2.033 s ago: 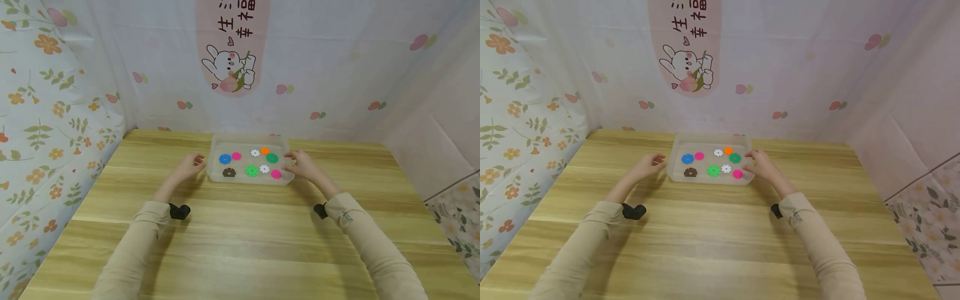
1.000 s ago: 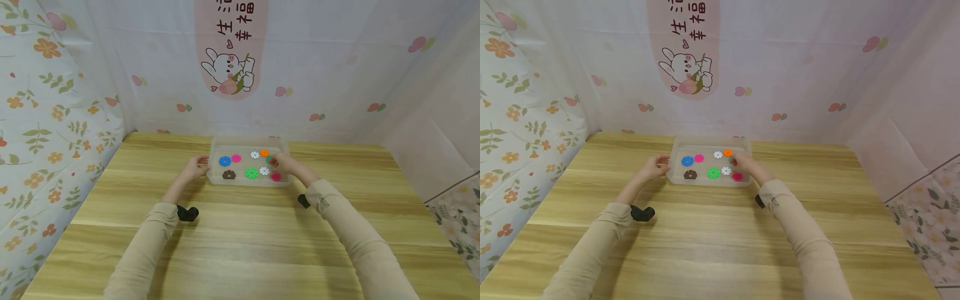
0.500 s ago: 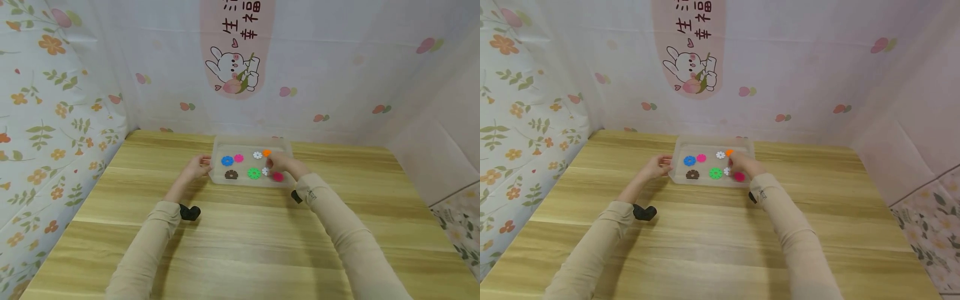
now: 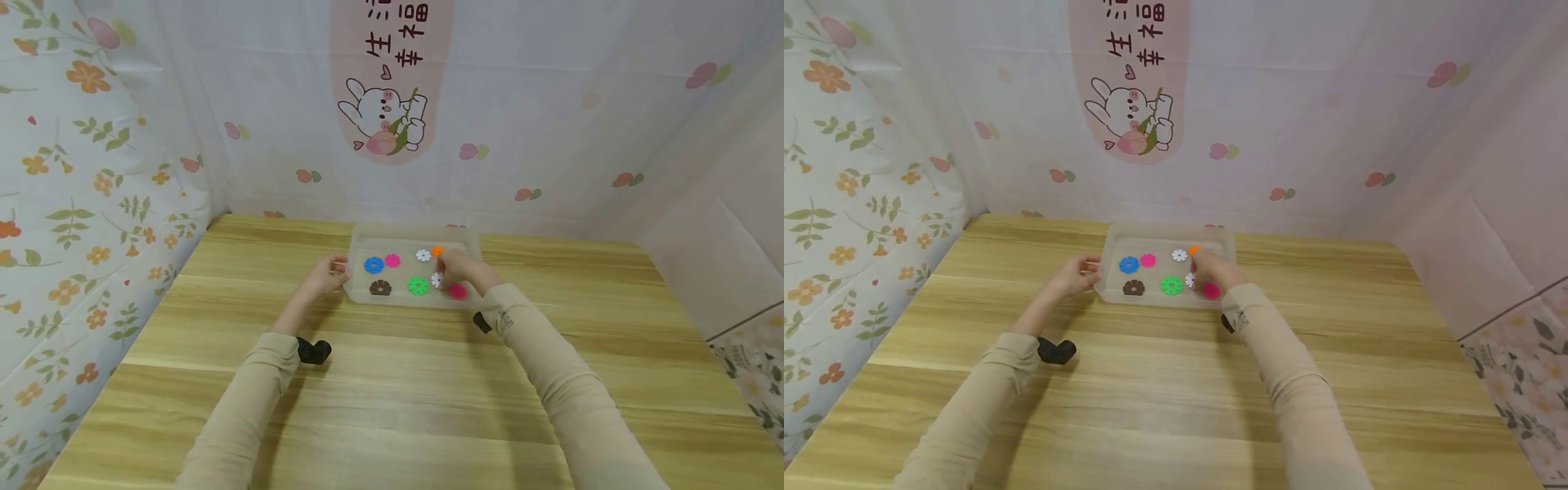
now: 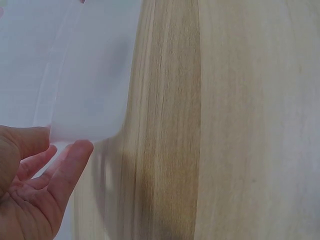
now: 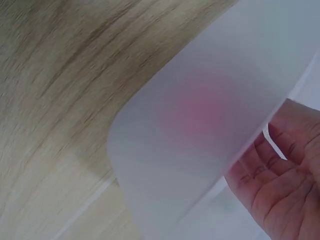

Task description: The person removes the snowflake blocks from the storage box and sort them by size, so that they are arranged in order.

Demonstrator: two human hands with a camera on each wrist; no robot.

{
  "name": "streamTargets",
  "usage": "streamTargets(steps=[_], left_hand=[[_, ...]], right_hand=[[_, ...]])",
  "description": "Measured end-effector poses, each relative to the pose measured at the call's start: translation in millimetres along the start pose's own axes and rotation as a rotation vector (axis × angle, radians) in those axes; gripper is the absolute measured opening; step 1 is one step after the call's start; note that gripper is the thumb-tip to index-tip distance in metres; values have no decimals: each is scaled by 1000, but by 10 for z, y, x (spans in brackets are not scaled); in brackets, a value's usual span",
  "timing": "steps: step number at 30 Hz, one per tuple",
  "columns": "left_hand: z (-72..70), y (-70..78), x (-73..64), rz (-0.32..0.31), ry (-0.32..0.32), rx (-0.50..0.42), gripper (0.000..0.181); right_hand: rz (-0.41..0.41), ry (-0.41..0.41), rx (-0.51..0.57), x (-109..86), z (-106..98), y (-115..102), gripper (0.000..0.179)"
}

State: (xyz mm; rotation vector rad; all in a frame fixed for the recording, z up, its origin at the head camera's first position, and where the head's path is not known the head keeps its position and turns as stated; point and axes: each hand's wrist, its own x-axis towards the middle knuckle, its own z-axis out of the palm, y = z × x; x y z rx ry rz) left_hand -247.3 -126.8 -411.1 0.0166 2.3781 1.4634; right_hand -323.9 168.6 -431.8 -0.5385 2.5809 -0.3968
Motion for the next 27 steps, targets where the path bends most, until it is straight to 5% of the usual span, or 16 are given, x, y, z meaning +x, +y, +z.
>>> streamTargets(steps=[2,5,7,9,11,16,21,27], left_hand=[[9,-6,6,2,2,0,46],[21,-1,-3,10,8,2,45],[23,-4,-12,14,14,1,45],[21,-5,-15,13,16,3,45],[17,-10,-11,11,17,3,45],[12,-22,-5,3,7,-7,46],[1,-38,8,2,1,-7,46],[5,-48,16,-2,6,-11,46]], right_hand=[[-10,-7,37,139,56,161,37],[-10,18,82,102,41,142,30],[46,-12,119,-31,-41,-37,26],[7,9,144,-142,-56,-96,20],[-63,34,192,101,73,206,21],[-102,49,257,142,62,299,22],[-13,60,349,-373,-194,-248,21],[-19,48,452,-534,-248,-354,21]])
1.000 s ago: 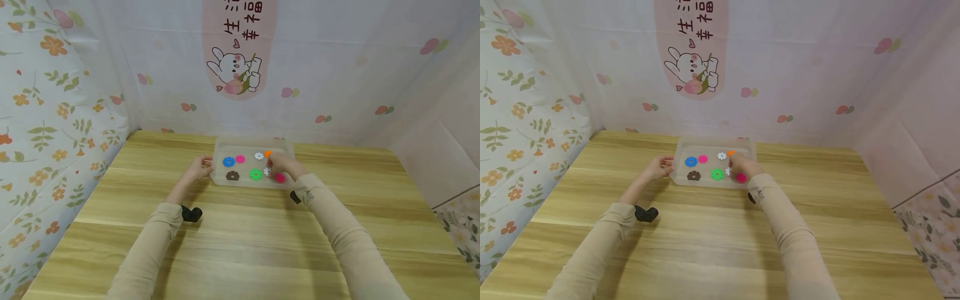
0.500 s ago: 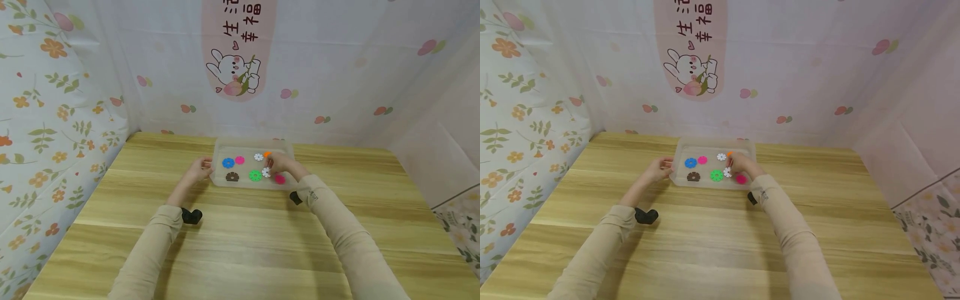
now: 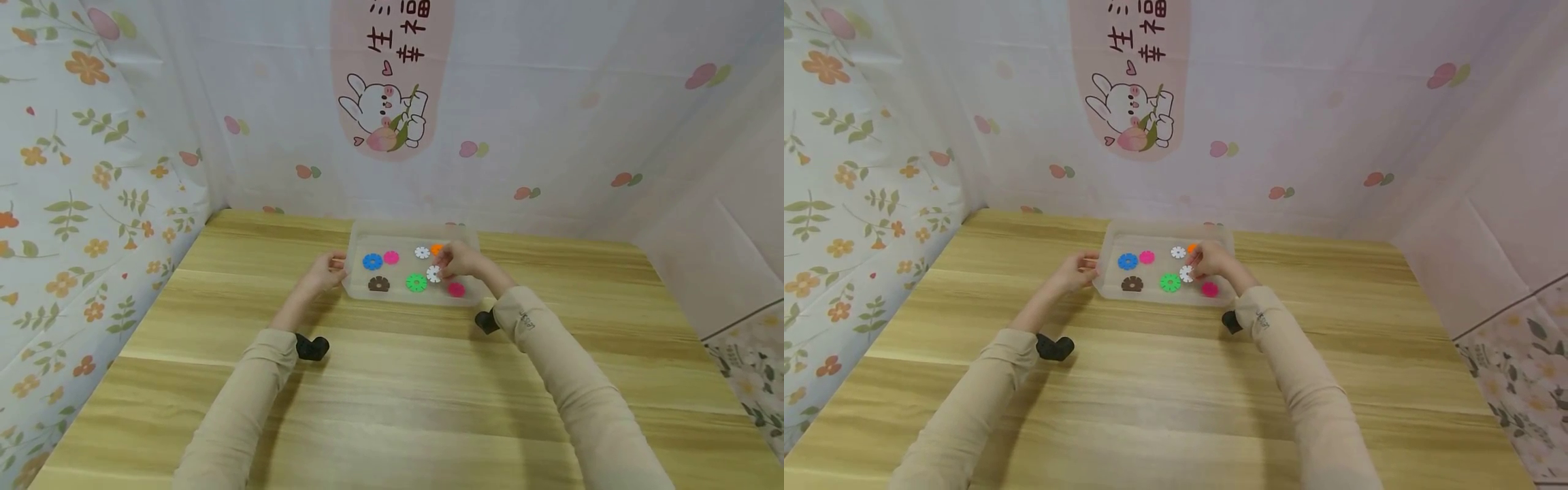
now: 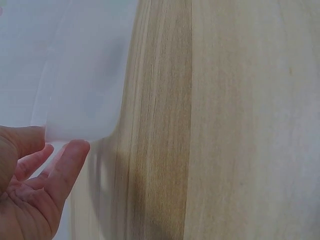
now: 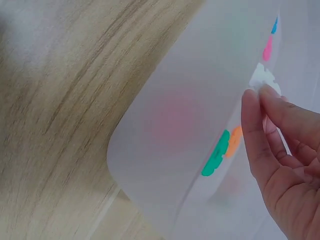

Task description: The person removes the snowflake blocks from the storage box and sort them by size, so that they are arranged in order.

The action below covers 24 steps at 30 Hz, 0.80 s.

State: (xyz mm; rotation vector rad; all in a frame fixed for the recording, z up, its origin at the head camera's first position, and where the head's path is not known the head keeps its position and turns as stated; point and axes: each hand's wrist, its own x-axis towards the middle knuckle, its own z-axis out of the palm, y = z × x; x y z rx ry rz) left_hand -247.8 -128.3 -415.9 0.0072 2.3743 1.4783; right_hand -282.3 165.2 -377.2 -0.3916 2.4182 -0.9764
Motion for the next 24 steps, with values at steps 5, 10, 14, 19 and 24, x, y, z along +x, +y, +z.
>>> streamTargets(steps=[5,10,14,19,24], left_hand=[[13,5,5,-5,10,6,46],[24,23,15,-12,12,19,46],[19,38,19,-5,11,33,46],[10,43,1,5,12,29,46],[5,18,1,7,16,13,45]], right_hand=[[-6,-1,32,-50,-3,3,20],[-53,-7,75,-44,-1,43,16],[-122,-25,110,-31,-19,86,13],[-51,4,72,-112,14,-30,17],[-42,16,89,-158,63,-111,21]])
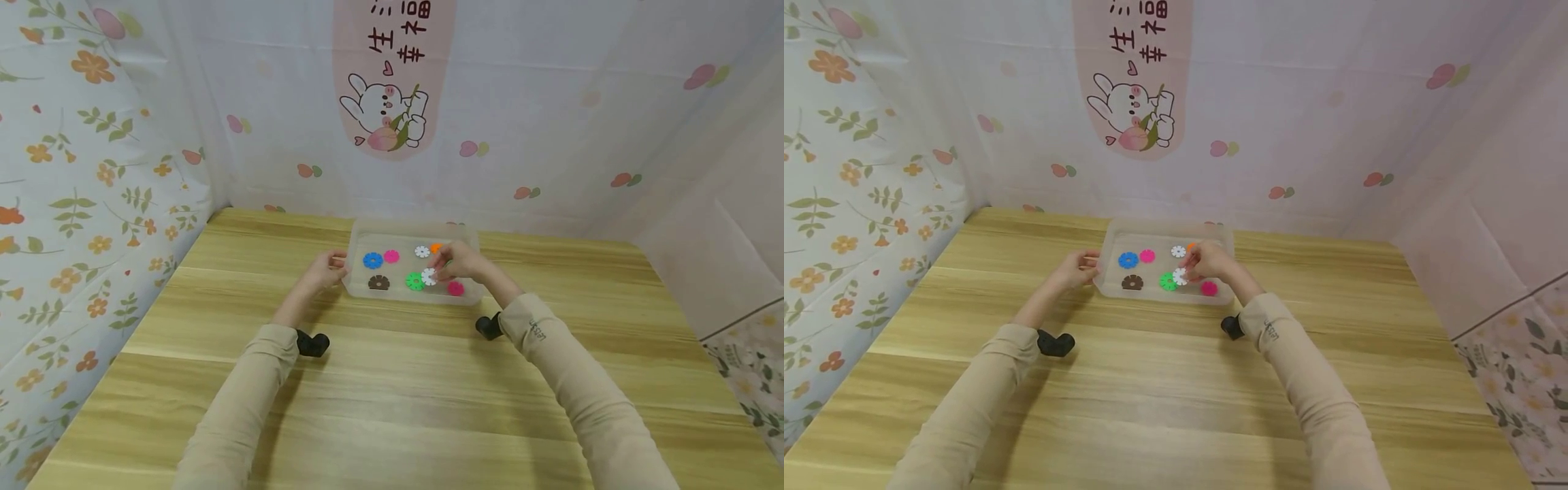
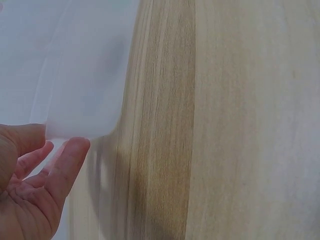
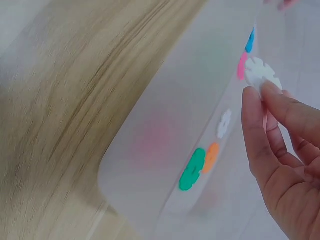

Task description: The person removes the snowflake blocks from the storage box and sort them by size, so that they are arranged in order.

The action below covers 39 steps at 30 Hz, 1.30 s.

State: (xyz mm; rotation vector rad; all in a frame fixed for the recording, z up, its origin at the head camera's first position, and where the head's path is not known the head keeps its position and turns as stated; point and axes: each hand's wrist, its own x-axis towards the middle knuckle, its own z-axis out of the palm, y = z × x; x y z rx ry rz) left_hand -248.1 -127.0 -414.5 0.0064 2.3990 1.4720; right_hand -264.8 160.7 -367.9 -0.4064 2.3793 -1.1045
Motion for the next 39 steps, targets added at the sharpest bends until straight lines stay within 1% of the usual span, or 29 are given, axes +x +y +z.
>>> streamTargets(steps=[4,8,12,19,22,26,29,33,36,39], left_hand=[[-7,-28,4,-2,-3,-4,46],[-5,-46,4,-4,-3,2,46],[5,-59,8,-11,-4,7,45],[9,-46,-14,-18,-6,-11,46],[7,-47,-15,-18,-2,-16,46],[2,-42,-18,-30,0,-20,46],[-4,-33,-15,-30,-3,-20,46],[-9,-21,-9,-21,-5,-12,47],[-8,-16,-4,-21,-5,-7,47],[-5,-7,3,-19,-6,-8,47]], right_hand=[[-3,11,18,8,54,-65,23],[-1,17,4,22,108,-118,22],[5,-6,2,33,161,-156,21],[-23,-47,5,46,256,-231,22],[-31,-70,39,31,315,-295,22],[-23,-103,64,21,410,-372,22],[-29,-115,32,21,491,-415,21],[-80,-119,-14,26,623,-452,18],[-109,-128,-18,36,738,-457,17],[-111,-133,-10,42,851,-457,17]])
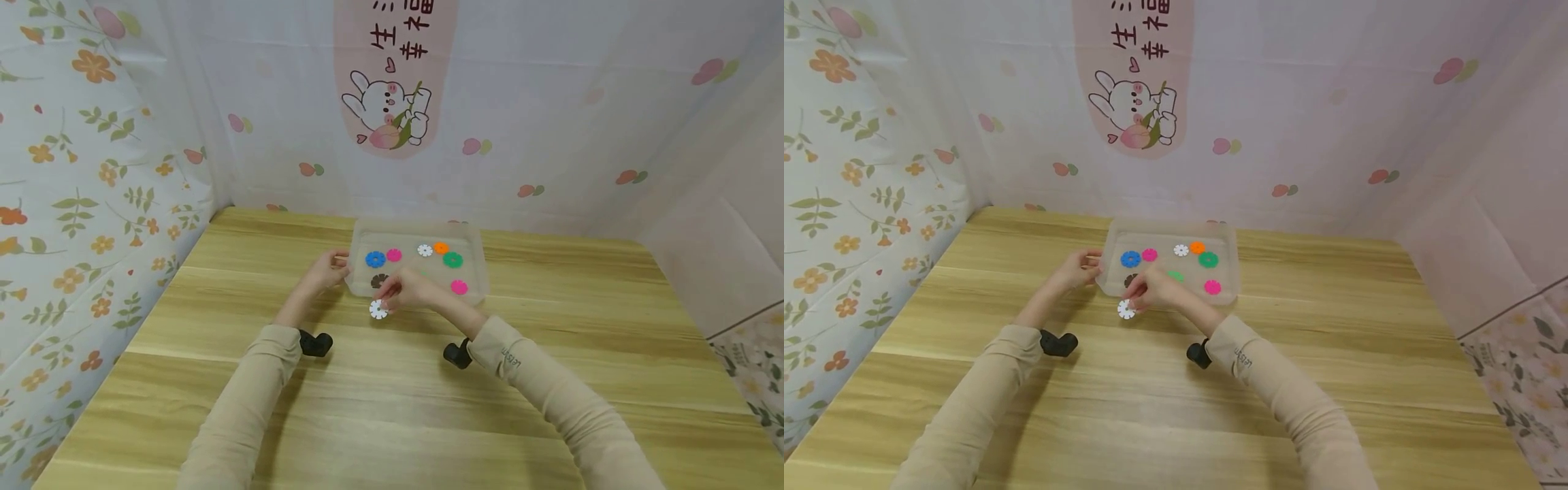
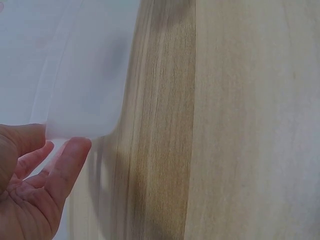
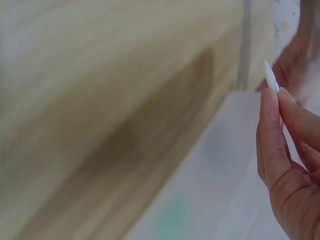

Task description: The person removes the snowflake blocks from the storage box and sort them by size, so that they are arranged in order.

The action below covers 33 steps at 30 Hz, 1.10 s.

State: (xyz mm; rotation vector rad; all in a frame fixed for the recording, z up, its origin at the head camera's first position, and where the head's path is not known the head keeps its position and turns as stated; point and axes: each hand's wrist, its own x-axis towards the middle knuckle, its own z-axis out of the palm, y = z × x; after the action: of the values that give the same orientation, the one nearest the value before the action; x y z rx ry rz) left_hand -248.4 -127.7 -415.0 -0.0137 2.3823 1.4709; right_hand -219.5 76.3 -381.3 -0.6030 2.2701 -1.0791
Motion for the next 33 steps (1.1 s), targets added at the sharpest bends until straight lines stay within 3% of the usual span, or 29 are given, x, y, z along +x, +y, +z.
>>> streamTargets(steps=[13,22,33], left_hand=[[15,23,-10,-4,4,-4,47],[2,8,9,1,8,-7,47],[7,7,6,-7,9,-19,46]], right_hand=[[-33,97,-132,107,358,103,14],[-58,137,-207,117,393,142,13],[-54,113,-181,75,377,151,16]])
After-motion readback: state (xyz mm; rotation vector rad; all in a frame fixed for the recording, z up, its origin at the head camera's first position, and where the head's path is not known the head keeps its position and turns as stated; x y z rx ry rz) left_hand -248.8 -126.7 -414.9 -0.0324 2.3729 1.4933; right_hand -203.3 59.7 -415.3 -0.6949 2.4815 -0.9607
